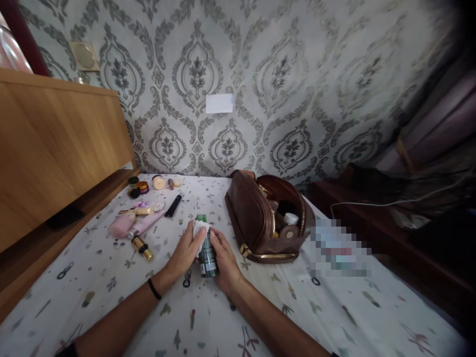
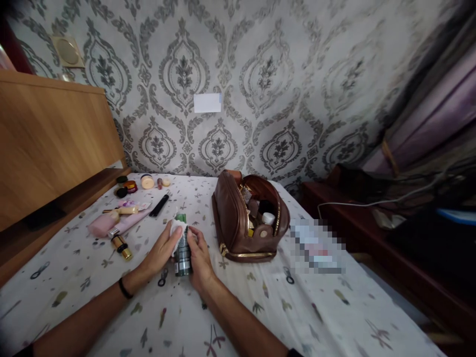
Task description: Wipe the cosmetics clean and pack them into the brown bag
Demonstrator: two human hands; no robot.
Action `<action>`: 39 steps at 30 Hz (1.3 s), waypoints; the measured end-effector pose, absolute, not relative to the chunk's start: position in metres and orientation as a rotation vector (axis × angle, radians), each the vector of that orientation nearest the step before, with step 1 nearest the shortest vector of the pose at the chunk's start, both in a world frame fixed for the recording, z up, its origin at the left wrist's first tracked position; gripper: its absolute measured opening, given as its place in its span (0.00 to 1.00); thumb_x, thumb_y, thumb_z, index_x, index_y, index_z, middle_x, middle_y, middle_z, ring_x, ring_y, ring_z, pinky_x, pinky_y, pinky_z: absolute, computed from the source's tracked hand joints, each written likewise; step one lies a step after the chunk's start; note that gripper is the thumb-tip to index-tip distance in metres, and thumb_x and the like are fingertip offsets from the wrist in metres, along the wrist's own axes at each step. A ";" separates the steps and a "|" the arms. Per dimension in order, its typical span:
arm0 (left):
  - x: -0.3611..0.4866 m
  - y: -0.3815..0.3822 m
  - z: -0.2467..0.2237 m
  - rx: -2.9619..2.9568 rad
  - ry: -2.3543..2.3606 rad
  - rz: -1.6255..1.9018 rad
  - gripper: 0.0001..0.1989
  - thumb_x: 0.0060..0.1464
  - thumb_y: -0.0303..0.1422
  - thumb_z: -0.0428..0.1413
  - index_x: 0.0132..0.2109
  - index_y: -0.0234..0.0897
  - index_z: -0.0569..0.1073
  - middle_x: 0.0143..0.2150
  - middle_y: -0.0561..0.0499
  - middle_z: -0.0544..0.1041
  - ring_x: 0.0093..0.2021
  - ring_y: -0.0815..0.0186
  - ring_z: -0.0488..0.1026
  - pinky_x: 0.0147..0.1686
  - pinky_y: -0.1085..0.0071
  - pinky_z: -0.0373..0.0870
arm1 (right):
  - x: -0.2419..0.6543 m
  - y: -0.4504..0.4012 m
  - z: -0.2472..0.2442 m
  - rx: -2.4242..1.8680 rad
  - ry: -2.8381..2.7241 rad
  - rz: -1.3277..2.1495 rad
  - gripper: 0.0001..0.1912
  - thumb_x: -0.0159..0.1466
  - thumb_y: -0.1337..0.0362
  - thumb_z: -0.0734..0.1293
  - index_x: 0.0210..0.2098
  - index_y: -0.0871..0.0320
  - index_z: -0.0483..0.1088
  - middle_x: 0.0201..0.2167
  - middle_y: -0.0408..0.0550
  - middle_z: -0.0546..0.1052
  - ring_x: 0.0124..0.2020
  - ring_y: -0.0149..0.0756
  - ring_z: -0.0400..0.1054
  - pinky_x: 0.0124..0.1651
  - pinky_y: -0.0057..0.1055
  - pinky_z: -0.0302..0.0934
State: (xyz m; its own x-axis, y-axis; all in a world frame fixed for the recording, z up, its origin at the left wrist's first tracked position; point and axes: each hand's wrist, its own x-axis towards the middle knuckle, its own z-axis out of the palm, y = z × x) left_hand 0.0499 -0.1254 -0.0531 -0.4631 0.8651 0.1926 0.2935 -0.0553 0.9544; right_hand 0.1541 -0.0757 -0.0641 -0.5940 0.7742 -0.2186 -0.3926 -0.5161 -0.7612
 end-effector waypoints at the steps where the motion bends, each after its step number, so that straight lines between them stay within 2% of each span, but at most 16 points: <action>1: 0.051 -0.125 -0.056 1.235 1.747 1.552 0.25 0.63 0.50 0.47 0.57 0.36 0.67 0.52 0.42 0.76 0.59 0.56 0.68 0.61 0.59 0.61 | 0.154 -0.075 -0.065 -0.704 -0.875 2.127 0.29 0.46 0.46 0.78 0.42 0.53 0.71 0.32 0.40 0.76 0.31 0.33 0.70 0.29 0.28 0.64; 4: 0.053 -0.123 -0.062 1.254 1.767 1.612 0.27 0.65 0.47 0.45 0.63 0.37 0.63 0.65 0.41 0.67 0.68 0.57 0.58 0.68 0.58 0.49 | 0.153 -0.072 -0.068 -0.654 -0.829 2.117 0.25 0.46 0.47 0.78 0.35 0.55 0.71 0.27 0.38 0.75 0.31 0.33 0.70 0.31 0.28 0.63; 6: 0.053 -0.122 -0.065 1.310 1.786 1.633 0.27 0.66 0.45 0.43 0.66 0.38 0.61 0.69 0.43 0.62 0.70 0.59 0.54 0.70 0.58 0.46 | 0.151 -0.070 -0.071 -0.652 -0.792 2.104 0.24 0.45 0.48 0.79 0.33 0.56 0.71 0.25 0.38 0.74 0.32 0.34 0.70 0.32 0.28 0.63; 11: 0.053 -0.121 -0.069 1.628 1.830 1.518 0.24 0.67 0.40 0.43 0.65 0.40 0.65 0.66 0.44 0.67 0.67 0.59 0.60 0.68 0.54 0.51 | 0.149 -0.062 -0.078 -0.630 -0.689 2.118 0.23 0.44 0.53 0.80 0.35 0.55 0.74 0.33 0.41 0.79 0.37 0.36 0.71 0.34 0.28 0.63; 13: 0.054 -0.122 -0.069 1.698 1.878 1.467 0.23 0.67 0.39 0.42 0.63 0.40 0.67 0.66 0.43 0.66 0.67 0.57 0.60 0.68 0.52 0.51 | 0.149 -0.059 -0.079 -0.626 -0.609 2.154 0.23 0.44 0.56 0.80 0.37 0.54 0.74 0.34 0.41 0.80 0.38 0.36 0.72 0.35 0.28 0.63; 16: 0.057 -0.125 -0.068 1.756 1.927 1.409 0.22 0.67 0.38 0.42 0.63 0.41 0.68 0.68 0.43 0.63 0.69 0.56 0.58 0.68 0.51 0.53 | 0.150 -0.055 -0.076 -0.619 -0.561 2.171 0.20 0.44 0.57 0.80 0.34 0.55 0.75 0.31 0.41 0.80 0.35 0.36 0.72 0.35 0.28 0.63; 22: 0.068 -0.132 -0.067 1.905 1.872 1.379 0.21 0.68 0.38 0.43 0.63 0.42 0.68 0.70 0.45 0.61 0.69 0.57 0.57 0.67 0.55 0.56 | 0.155 -0.040 -0.066 -0.578 -0.591 2.136 0.16 0.42 0.60 0.80 0.28 0.57 0.75 0.24 0.40 0.78 0.26 0.32 0.69 0.32 0.28 0.63; 25: 0.073 -0.133 -0.071 1.942 1.852 1.371 0.22 0.67 0.38 0.44 0.65 0.43 0.64 0.72 0.46 0.56 0.71 0.58 0.54 0.68 0.56 0.54 | 0.156 -0.036 -0.067 -0.581 -0.578 2.142 0.14 0.44 0.61 0.79 0.28 0.57 0.75 0.23 0.40 0.77 0.24 0.31 0.67 0.30 0.27 0.63; 29: 0.070 -0.129 -0.073 1.745 1.871 1.478 0.27 0.67 0.39 0.45 0.70 0.40 0.55 0.73 0.44 0.53 0.72 0.57 0.49 0.69 0.54 0.50 | 0.154 -0.044 -0.069 -0.588 -0.597 2.170 0.14 0.47 0.61 0.78 0.31 0.57 0.76 0.27 0.41 0.79 0.29 0.33 0.71 0.33 0.28 0.64; 33: 0.063 -0.124 -0.067 1.377 1.847 1.601 0.32 0.65 0.43 0.46 0.70 0.34 0.52 0.72 0.40 0.54 0.72 0.56 0.50 0.70 0.55 0.46 | 0.154 -0.060 -0.064 -0.583 -0.683 2.225 0.18 0.46 0.60 0.79 0.34 0.56 0.74 0.29 0.41 0.80 0.33 0.36 0.73 0.36 0.29 0.64; 39: 0.069 -0.126 -0.057 1.350 1.618 1.565 0.28 0.65 0.45 0.44 0.66 0.34 0.59 0.67 0.40 0.64 0.69 0.58 0.58 0.69 0.58 0.48 | 0.156 -0.061 -0.056 -0.577 -0.729 2.123 0.20 0.43 0.60 0.80 0.33 0.55 0.72 0.28 0.38 0.78 0.31 0.34 0.71 0.35 0.28 0.62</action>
State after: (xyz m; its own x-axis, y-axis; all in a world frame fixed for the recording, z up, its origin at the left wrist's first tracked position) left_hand 0.0689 -0.1256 -0.0571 -0.3748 0.8874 0.2686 0.2979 -0.1591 0.9413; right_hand 0.1558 -0.0610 -0.0560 -0.5749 0.8040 -0.1518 -0.5413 -0.5128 -0.6664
